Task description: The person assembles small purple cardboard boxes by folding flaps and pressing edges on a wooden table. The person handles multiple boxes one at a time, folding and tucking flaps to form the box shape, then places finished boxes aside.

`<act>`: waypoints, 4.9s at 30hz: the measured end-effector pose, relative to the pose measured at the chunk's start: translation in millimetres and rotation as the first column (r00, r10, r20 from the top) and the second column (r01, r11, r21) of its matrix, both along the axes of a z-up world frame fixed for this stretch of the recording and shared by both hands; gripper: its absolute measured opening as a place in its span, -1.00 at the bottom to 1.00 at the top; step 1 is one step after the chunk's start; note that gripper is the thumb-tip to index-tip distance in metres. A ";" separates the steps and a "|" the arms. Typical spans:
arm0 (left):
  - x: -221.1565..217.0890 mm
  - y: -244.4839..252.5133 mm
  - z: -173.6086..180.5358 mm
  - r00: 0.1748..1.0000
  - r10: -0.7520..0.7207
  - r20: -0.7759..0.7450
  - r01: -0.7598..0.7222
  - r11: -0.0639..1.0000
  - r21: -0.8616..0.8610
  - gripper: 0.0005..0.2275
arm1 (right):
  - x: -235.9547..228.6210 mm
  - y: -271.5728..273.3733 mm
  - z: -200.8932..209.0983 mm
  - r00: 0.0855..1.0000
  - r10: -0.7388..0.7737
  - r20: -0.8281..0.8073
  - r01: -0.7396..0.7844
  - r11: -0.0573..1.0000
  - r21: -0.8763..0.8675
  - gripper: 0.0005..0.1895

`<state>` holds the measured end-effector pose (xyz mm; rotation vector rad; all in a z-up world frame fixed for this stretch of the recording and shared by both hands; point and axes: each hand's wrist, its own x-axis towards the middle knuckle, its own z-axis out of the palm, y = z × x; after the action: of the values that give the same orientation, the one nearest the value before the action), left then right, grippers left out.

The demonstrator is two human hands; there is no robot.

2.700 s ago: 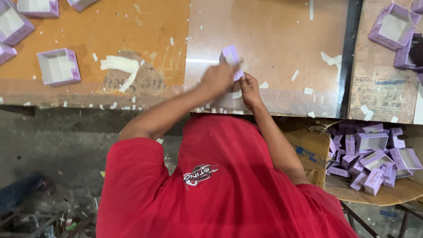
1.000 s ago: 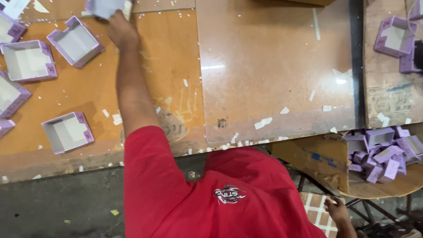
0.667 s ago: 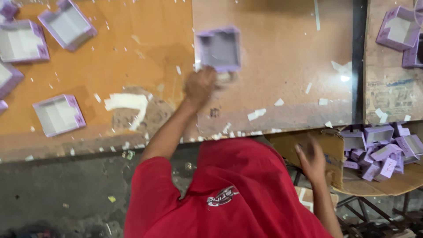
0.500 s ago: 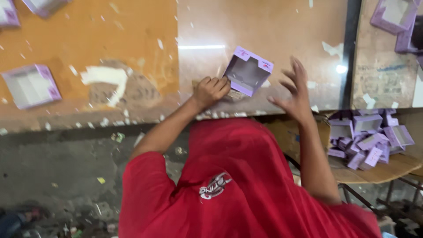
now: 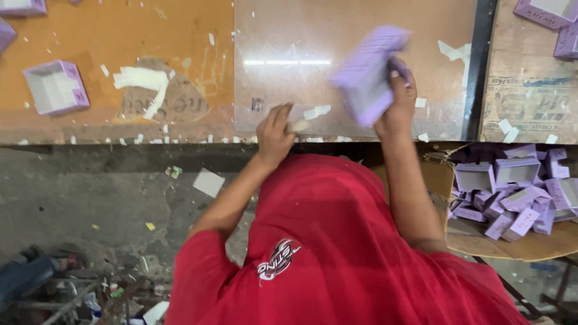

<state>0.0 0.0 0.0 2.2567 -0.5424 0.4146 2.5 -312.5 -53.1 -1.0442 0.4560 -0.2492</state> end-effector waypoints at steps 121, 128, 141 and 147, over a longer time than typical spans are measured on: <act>172.3 14.4 -46.9 0.908 0.229 -0.349 -0.101 0.932 0.348 -0.67 | 15.6 83.9 3.8 0.940 0.252 -0.228 -0.254 0.072 -0.965 -0.53; 131.5 5.5 -72.6 0.862 0.041 -0.506 -0.098 0.991 -0.088 -0.60 | 0.3 95.2 8.7 0.869 0.442 -0.222 -0.202 -0.093 -0.975 -0.39; 118.2 -3.7 20.7 0.922 -0.079 -0.378 -0.001 0.978 -0.208 -0.61 | 17.2 90.2 -8.0 0.967 0.232 -0.104 -0.253 0.838 -0.483 -0.80; 114.8 -43.4 52.2 0.911 -0.120 -0.393 0.239 0.933 0.268 -0.65 | 22.4 85.2 -21.0 0.942 0.334 -0.029 -0.324 0.881 -0.345 -0.78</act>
<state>114.8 -43.4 52.2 2.4728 -0.6446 -0.2117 24.9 -227.3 -74.1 -1.4423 0.2004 -0.0390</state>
